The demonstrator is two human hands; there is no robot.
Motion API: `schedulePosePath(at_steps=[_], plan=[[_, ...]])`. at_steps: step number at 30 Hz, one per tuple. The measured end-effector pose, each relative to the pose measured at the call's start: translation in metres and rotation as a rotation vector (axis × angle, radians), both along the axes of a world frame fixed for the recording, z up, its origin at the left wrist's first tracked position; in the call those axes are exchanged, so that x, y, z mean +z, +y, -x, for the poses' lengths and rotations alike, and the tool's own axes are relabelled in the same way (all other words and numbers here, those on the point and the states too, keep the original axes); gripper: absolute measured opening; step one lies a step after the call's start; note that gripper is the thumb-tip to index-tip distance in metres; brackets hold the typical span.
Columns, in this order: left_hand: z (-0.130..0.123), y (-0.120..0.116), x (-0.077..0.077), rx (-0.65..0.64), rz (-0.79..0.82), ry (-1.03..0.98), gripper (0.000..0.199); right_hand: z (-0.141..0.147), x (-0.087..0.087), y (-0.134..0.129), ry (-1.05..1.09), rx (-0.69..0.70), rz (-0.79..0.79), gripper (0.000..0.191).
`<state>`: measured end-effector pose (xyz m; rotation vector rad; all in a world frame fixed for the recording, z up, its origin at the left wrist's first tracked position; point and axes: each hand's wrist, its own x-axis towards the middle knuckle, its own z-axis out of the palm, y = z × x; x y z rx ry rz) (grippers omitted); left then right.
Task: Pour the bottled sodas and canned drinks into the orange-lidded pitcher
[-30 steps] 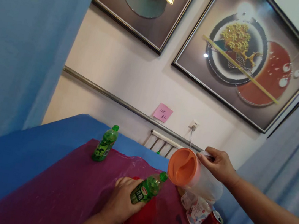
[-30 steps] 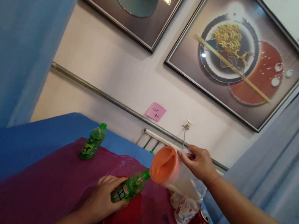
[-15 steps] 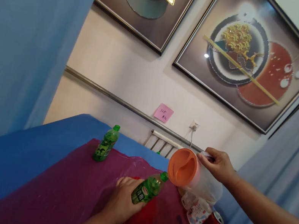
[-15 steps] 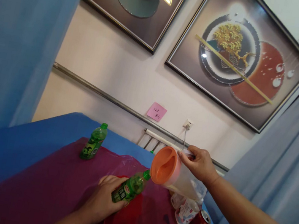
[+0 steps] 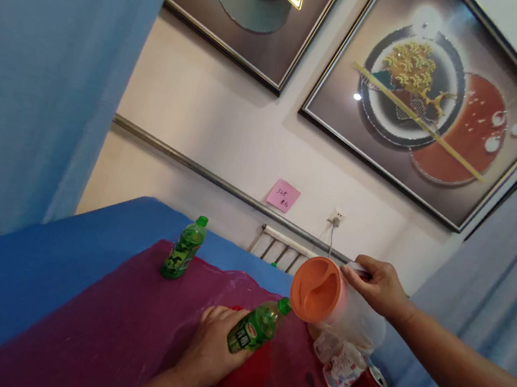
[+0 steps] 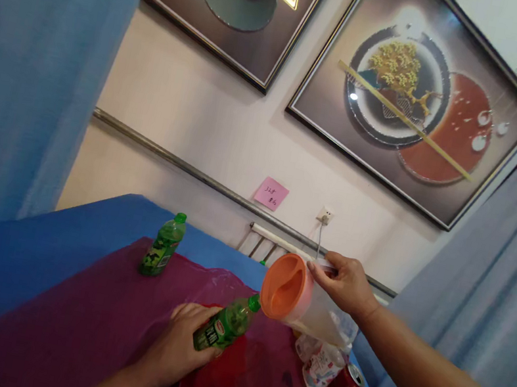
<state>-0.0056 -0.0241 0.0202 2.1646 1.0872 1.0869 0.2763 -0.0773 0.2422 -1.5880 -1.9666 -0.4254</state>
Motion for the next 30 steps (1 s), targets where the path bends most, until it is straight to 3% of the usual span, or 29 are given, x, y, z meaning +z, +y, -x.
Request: schedulePosePath(at_steps=[21, 30], plan=[[0.000, 0.001, -0.003, -0.002, -0.010, -0.015, 0.052, 0.004, 0.002, -0.002, -0.003, -0.006, 0.005, 0.050], [0.000, 0.001, -0.003, -0.002, -0.015, -0.030, 0.051, -0.008, -0.012, 0.001, 0.077, -0.027, -0.023, 0.052]])
